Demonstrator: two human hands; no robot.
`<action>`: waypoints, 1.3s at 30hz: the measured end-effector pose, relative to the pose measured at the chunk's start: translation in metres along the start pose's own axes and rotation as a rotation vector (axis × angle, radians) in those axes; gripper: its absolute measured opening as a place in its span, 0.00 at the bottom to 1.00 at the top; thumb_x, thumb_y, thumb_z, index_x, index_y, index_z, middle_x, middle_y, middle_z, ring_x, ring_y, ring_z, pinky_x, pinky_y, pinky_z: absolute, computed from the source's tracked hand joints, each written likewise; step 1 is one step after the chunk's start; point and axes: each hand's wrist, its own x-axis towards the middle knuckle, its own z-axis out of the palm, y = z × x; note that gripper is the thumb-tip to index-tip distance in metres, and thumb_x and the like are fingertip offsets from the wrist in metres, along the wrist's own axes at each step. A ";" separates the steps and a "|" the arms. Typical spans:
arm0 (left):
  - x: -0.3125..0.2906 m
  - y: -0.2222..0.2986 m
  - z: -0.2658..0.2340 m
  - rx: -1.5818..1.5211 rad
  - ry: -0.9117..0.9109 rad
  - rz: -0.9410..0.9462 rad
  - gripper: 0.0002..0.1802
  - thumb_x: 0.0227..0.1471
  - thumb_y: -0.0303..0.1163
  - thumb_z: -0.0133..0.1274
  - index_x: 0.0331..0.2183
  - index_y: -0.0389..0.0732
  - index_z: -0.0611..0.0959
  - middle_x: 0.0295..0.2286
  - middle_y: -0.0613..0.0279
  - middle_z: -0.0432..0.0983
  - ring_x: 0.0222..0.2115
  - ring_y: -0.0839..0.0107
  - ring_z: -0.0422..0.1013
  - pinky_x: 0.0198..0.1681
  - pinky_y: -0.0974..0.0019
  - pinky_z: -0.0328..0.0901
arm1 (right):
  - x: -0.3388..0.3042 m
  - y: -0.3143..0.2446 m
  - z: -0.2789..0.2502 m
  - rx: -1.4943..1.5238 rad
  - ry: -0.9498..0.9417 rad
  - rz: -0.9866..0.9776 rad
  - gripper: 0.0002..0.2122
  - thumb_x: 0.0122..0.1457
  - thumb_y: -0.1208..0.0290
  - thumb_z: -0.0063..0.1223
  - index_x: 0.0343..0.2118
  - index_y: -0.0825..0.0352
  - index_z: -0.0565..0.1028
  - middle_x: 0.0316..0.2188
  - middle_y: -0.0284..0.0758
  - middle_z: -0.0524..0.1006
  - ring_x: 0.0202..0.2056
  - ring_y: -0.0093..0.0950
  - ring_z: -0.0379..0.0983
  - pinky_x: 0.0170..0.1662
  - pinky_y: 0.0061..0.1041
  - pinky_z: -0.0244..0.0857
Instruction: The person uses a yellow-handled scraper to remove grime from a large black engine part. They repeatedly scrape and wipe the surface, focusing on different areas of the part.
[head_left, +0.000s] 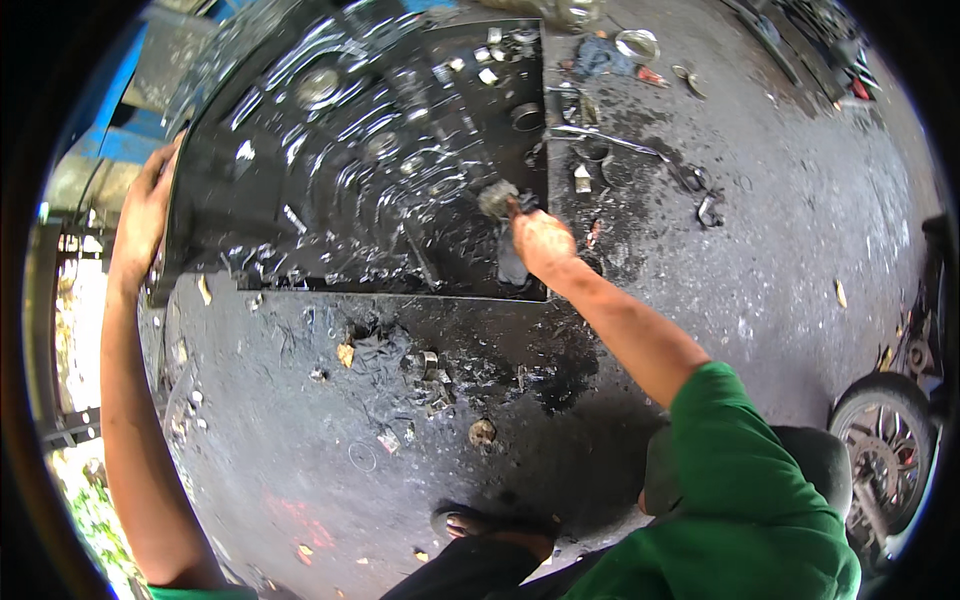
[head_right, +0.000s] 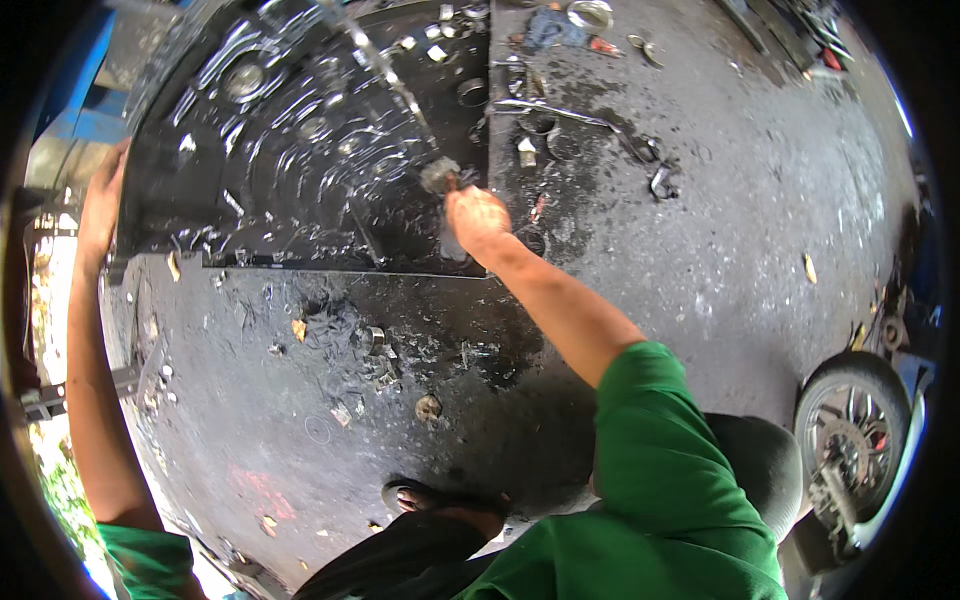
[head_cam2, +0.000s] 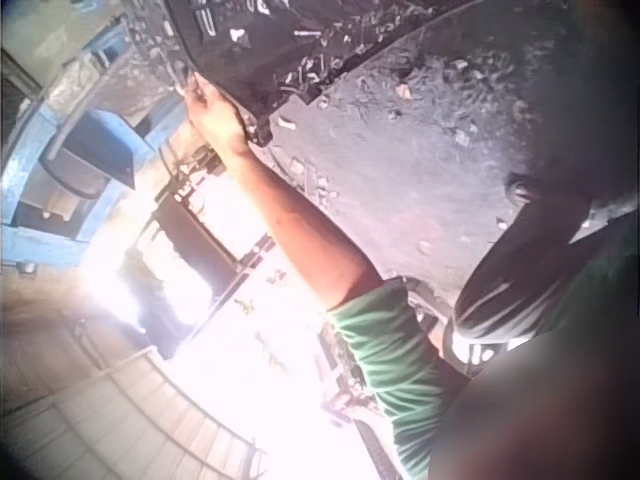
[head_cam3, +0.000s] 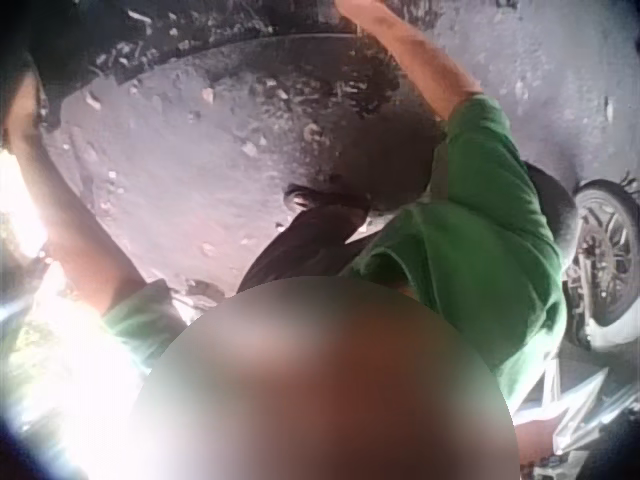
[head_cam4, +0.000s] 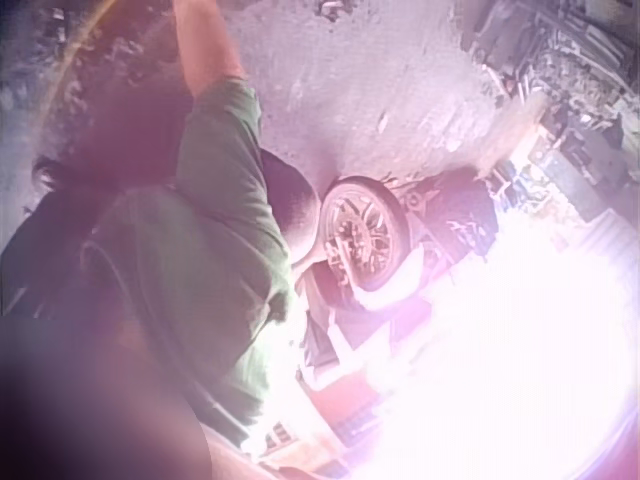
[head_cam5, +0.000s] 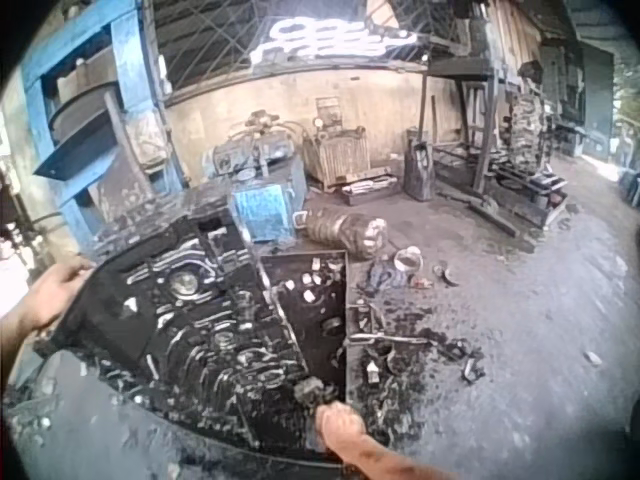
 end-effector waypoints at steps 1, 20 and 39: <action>0.000 -0.001 0.000 0.019 0.012 0.003 0.28 0.63 0.48 0.45 0.53 0.35 0.74 0.48 0.53 0.75 0.49 0.70 0.69 0.55 0.69 0.59 | -0.006 -0.001 0.003 -0.101 -0.089 0.010 0.13 0.58 0.74 0.42 0.42 0.69 0.77 0.31 0.42 0.81 0.34 0.39 0.80 0.39 0.36 0.74; 0.004 -0.007 0.000 -0.092 -0.047 -0.117 0.31 0.63 0.52 0.45 0.56 0.39 0.72 0.50 0.53 0.74 0.51 0.68 0.68 0.56 0.68 0.59 | 0.021 -0.037 0.003 -0.175 -0.107 -0.271 0.10 0.60 0.69 0.44 0.35 0.60 0.79 0.34 0.37 0.81 0.38 0.34 0.80 0.42 0.33 0.75; 0.004 -0.011 0.002 -0.045 -0.022 -0.050 0.27 0.63 0.49 0.46 0.53 0.37 0.74 0.46 0.56 0.76 0.45 0.72 0.70 0.51 0.71 0.62 | 0.040 0.012 -0.014 -0.216 -0.060 -0.221 0.12 0.62 0.62 0.46 0.34 0.64 0.78 0.33 0.43 0.79 0.36 0.40 0.78 0.40 0.39 0.72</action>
